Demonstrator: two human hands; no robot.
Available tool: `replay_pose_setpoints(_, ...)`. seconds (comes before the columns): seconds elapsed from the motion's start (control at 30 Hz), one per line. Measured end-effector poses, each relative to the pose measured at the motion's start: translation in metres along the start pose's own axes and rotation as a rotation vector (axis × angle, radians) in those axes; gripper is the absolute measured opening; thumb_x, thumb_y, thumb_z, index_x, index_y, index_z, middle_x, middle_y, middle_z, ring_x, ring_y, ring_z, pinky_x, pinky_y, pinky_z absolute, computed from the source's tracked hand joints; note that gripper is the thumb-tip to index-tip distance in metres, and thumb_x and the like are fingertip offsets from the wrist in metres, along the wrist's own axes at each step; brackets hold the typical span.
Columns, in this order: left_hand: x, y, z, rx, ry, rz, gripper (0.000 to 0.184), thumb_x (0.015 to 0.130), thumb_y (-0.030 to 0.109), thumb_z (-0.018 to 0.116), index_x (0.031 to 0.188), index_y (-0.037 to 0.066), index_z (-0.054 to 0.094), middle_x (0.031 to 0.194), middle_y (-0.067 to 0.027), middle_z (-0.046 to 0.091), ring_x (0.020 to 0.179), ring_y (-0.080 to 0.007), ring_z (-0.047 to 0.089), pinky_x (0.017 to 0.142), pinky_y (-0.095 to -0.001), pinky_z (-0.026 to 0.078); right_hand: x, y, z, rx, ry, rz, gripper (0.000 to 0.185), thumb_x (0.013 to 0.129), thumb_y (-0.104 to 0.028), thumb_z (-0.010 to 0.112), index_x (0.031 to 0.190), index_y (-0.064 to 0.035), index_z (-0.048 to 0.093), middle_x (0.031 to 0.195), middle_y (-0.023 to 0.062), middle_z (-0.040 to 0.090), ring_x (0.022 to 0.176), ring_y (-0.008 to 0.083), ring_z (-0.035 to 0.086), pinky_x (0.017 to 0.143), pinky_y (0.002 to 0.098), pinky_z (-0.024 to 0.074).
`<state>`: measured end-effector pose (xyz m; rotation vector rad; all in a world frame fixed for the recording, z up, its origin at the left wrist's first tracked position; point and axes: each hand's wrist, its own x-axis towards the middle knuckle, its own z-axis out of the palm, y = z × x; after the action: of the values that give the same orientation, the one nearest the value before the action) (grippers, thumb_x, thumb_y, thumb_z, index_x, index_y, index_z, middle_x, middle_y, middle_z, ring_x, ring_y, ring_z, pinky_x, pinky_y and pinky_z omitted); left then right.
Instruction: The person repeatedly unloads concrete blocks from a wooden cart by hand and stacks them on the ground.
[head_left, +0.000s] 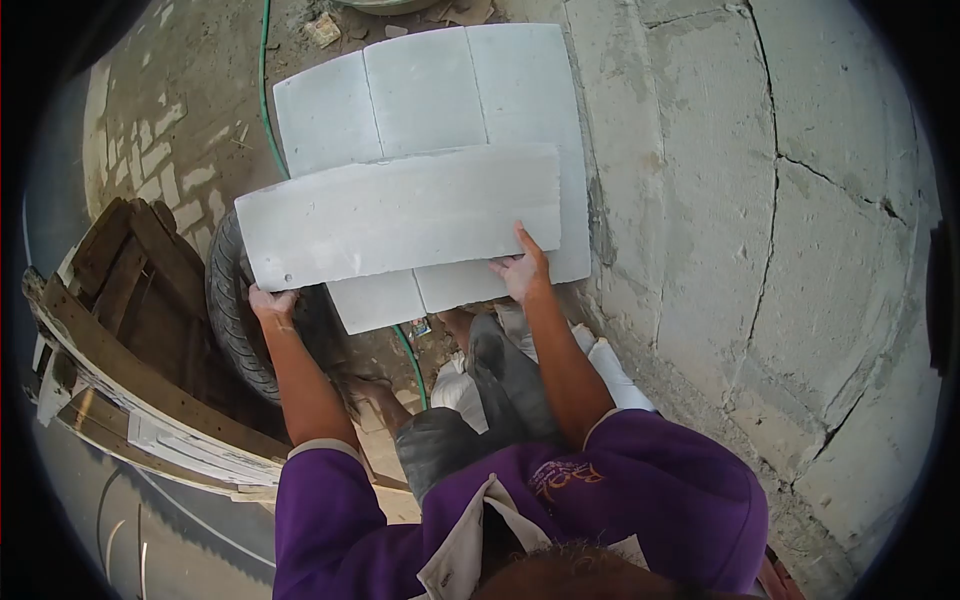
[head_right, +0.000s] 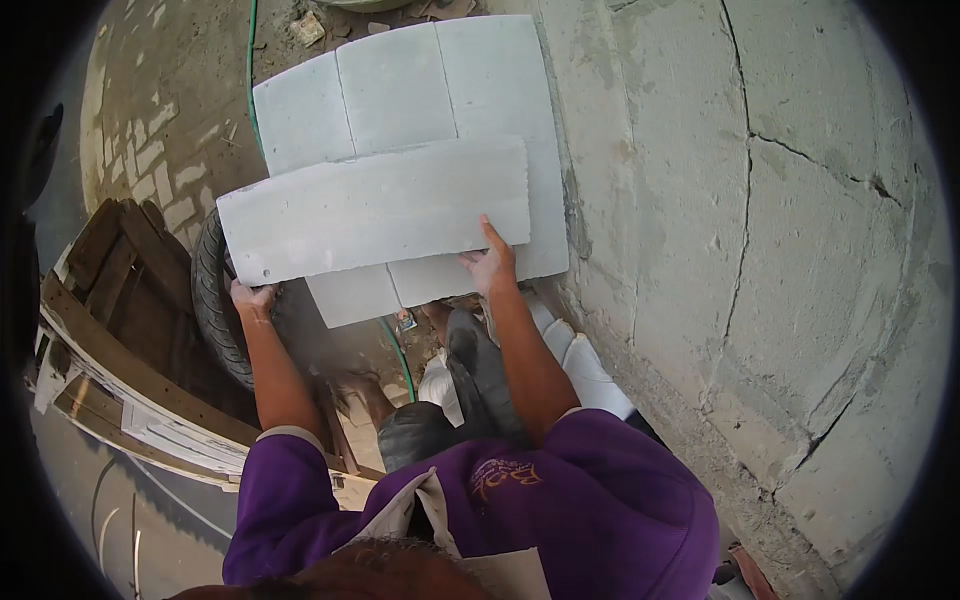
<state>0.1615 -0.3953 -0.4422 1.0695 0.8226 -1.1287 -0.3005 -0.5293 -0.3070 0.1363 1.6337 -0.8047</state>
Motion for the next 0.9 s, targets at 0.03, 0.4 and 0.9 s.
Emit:
replay_pose_setpoints(0.03, 0.002, -0.001, -0.002, -0.010, -0.003, 0.011, 0.049, 0.091, 0.023, 0.032, 0.130, 0.002, 0.053, 0.133, -0.0184, 0.055, 0.124, -0.0385, 0.051, 0.100, -0.0624, 0.042, 0.004, -0.001, 0.003, -0.002, -0.003, -0.018, 0.087, 0.083, -0.041, 0.074, 0.149, -0.0067, 0.029, 0.147, 0.0245, 0.033, 0.131, 0.0464, 0.037, 0.110, 0.0583, 0.0267)
replay_pose_setpoints(0.4, -0.016, -0.031, 0.137, 0.347, 0.032, 0.108, 0.046, 0.100, 0.030, 0.030, 0.135, 0.004, 0.044, 0.138, -0.0178, 0.047, 0.123, -0.0460, 0.049, 0.099, -0.0643, 0.045, 0.080, -0.115, 0.092, 0.007, -0.062, -0.166, 0.063, 0.094, -0.028, 0.064, 0.139, 0.0057, 0.038, 0.139, 0.0227, 0.045, 0.118, 0.0463, 0.052, 0.100, 0.0629, 0.0418)
replay_pose_setpoints(0.9, 0.047, -0.025, 0.242, 1.103, 0.124, 0.190, 0.085, 0.089, 0.066, 0.055, 0.144, 0.003, 0.038, 0.137, -0.0175, 0.048, 0.124, -0.0317, 0.047, 0.100, -0.0496, 0.040, 0.123, -0.225, 0.171, -0.324, 0.114, -0.378, 0.075, 0.086, -0.028, 0.074, 0.136, 0.0119, 0.035, 0.138, 0.0234, 0.045, 0.120, 0.0399, 0.051, 0.091, 0.0563, 0.0531)
